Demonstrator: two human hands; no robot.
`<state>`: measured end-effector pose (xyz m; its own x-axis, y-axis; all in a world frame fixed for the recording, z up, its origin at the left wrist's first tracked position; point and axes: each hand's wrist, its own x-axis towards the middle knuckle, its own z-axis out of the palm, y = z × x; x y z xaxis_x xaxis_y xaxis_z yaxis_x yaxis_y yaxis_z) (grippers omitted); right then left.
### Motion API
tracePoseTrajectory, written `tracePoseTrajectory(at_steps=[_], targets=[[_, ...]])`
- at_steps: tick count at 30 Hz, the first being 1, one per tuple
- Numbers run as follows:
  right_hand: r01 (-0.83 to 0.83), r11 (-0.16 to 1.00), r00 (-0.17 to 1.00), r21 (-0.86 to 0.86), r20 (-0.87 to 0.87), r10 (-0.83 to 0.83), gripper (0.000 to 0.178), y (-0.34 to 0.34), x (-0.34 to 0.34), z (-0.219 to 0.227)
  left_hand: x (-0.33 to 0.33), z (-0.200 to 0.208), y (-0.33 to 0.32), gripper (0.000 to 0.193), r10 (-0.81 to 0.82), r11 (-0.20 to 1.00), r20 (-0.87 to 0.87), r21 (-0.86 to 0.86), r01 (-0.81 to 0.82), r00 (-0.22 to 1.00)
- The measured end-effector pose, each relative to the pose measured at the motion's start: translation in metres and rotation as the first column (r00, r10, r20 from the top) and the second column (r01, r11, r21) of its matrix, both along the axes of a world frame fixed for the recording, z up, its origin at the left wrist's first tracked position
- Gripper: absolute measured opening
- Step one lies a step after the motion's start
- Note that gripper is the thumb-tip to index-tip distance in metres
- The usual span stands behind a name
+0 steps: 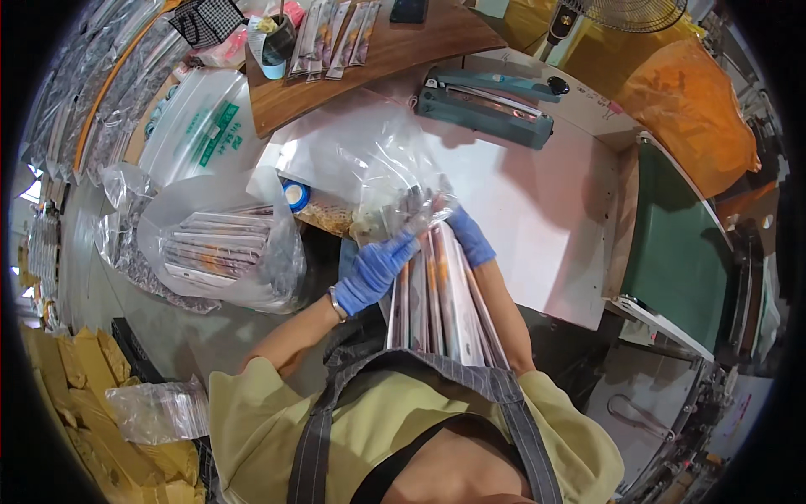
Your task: Packaging bundles of materials into plastic bags and sealing them with a heat sealer on a production line.
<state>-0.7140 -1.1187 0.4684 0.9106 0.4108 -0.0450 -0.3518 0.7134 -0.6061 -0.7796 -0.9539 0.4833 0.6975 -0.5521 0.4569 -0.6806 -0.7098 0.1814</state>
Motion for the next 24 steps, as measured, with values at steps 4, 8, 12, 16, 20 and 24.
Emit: tracePoseTrajectory(at_steps=[4, 8, 12, 16, 20, 24], targets=[[0.329, 0.599, 0.891, -0.73, 0.45, 0.058, 0.051, -0.072, 0.006, -0.14, 0.0, -0.011, -0.044, 0.056, -0.158, 0.985, 0.049, -0.055, 0.161, 0.986], [0.26, 0.804, 0.962, -0.535, 0.215, -0.169, 0.091, -0.162, -0.137, -0.19, -0.058, -0.04, -0.049, 0.079, 0.202, 0.974, -0.147, -0.073, -0.214, 0.968], [0.339, 0.742, 0.837, -0.578, -0.175, -0.519, 0.055, -0.135, -0.149, -0.115, -0.07, -0.076, -0.041, 0.116, 0.695, 0.539, -0.585, 0.04, -0.841, 0.417], [0.406, 0.715, 0.876, -0.569, 0.018, -0.482, 0.07, -0.139, -0.076, -0.107, -0.064, -0.107, -0.032, 0.093, 0.286, 0.507, -0.669, -0.502, -0.701, 0.686], [0.395, 0.77, 0.909, -0.501, 0.095, -0.405, 0.064, -0.179, -0.001, -0.133, -0.053, -0.027, -0.041, 0.06, -0.172, 0.634, -0.6, -0.675, -0.378, 0.782], [0.256, 0.841, 0.935, -0.478, -0.099, -0.34, 0.071, -0.133, 0.017, -0.087, -0.056, 0.012, -0.04, 0.057, -0.731, 0.622, -0.682, -0.678, -0.391, 0.018]])
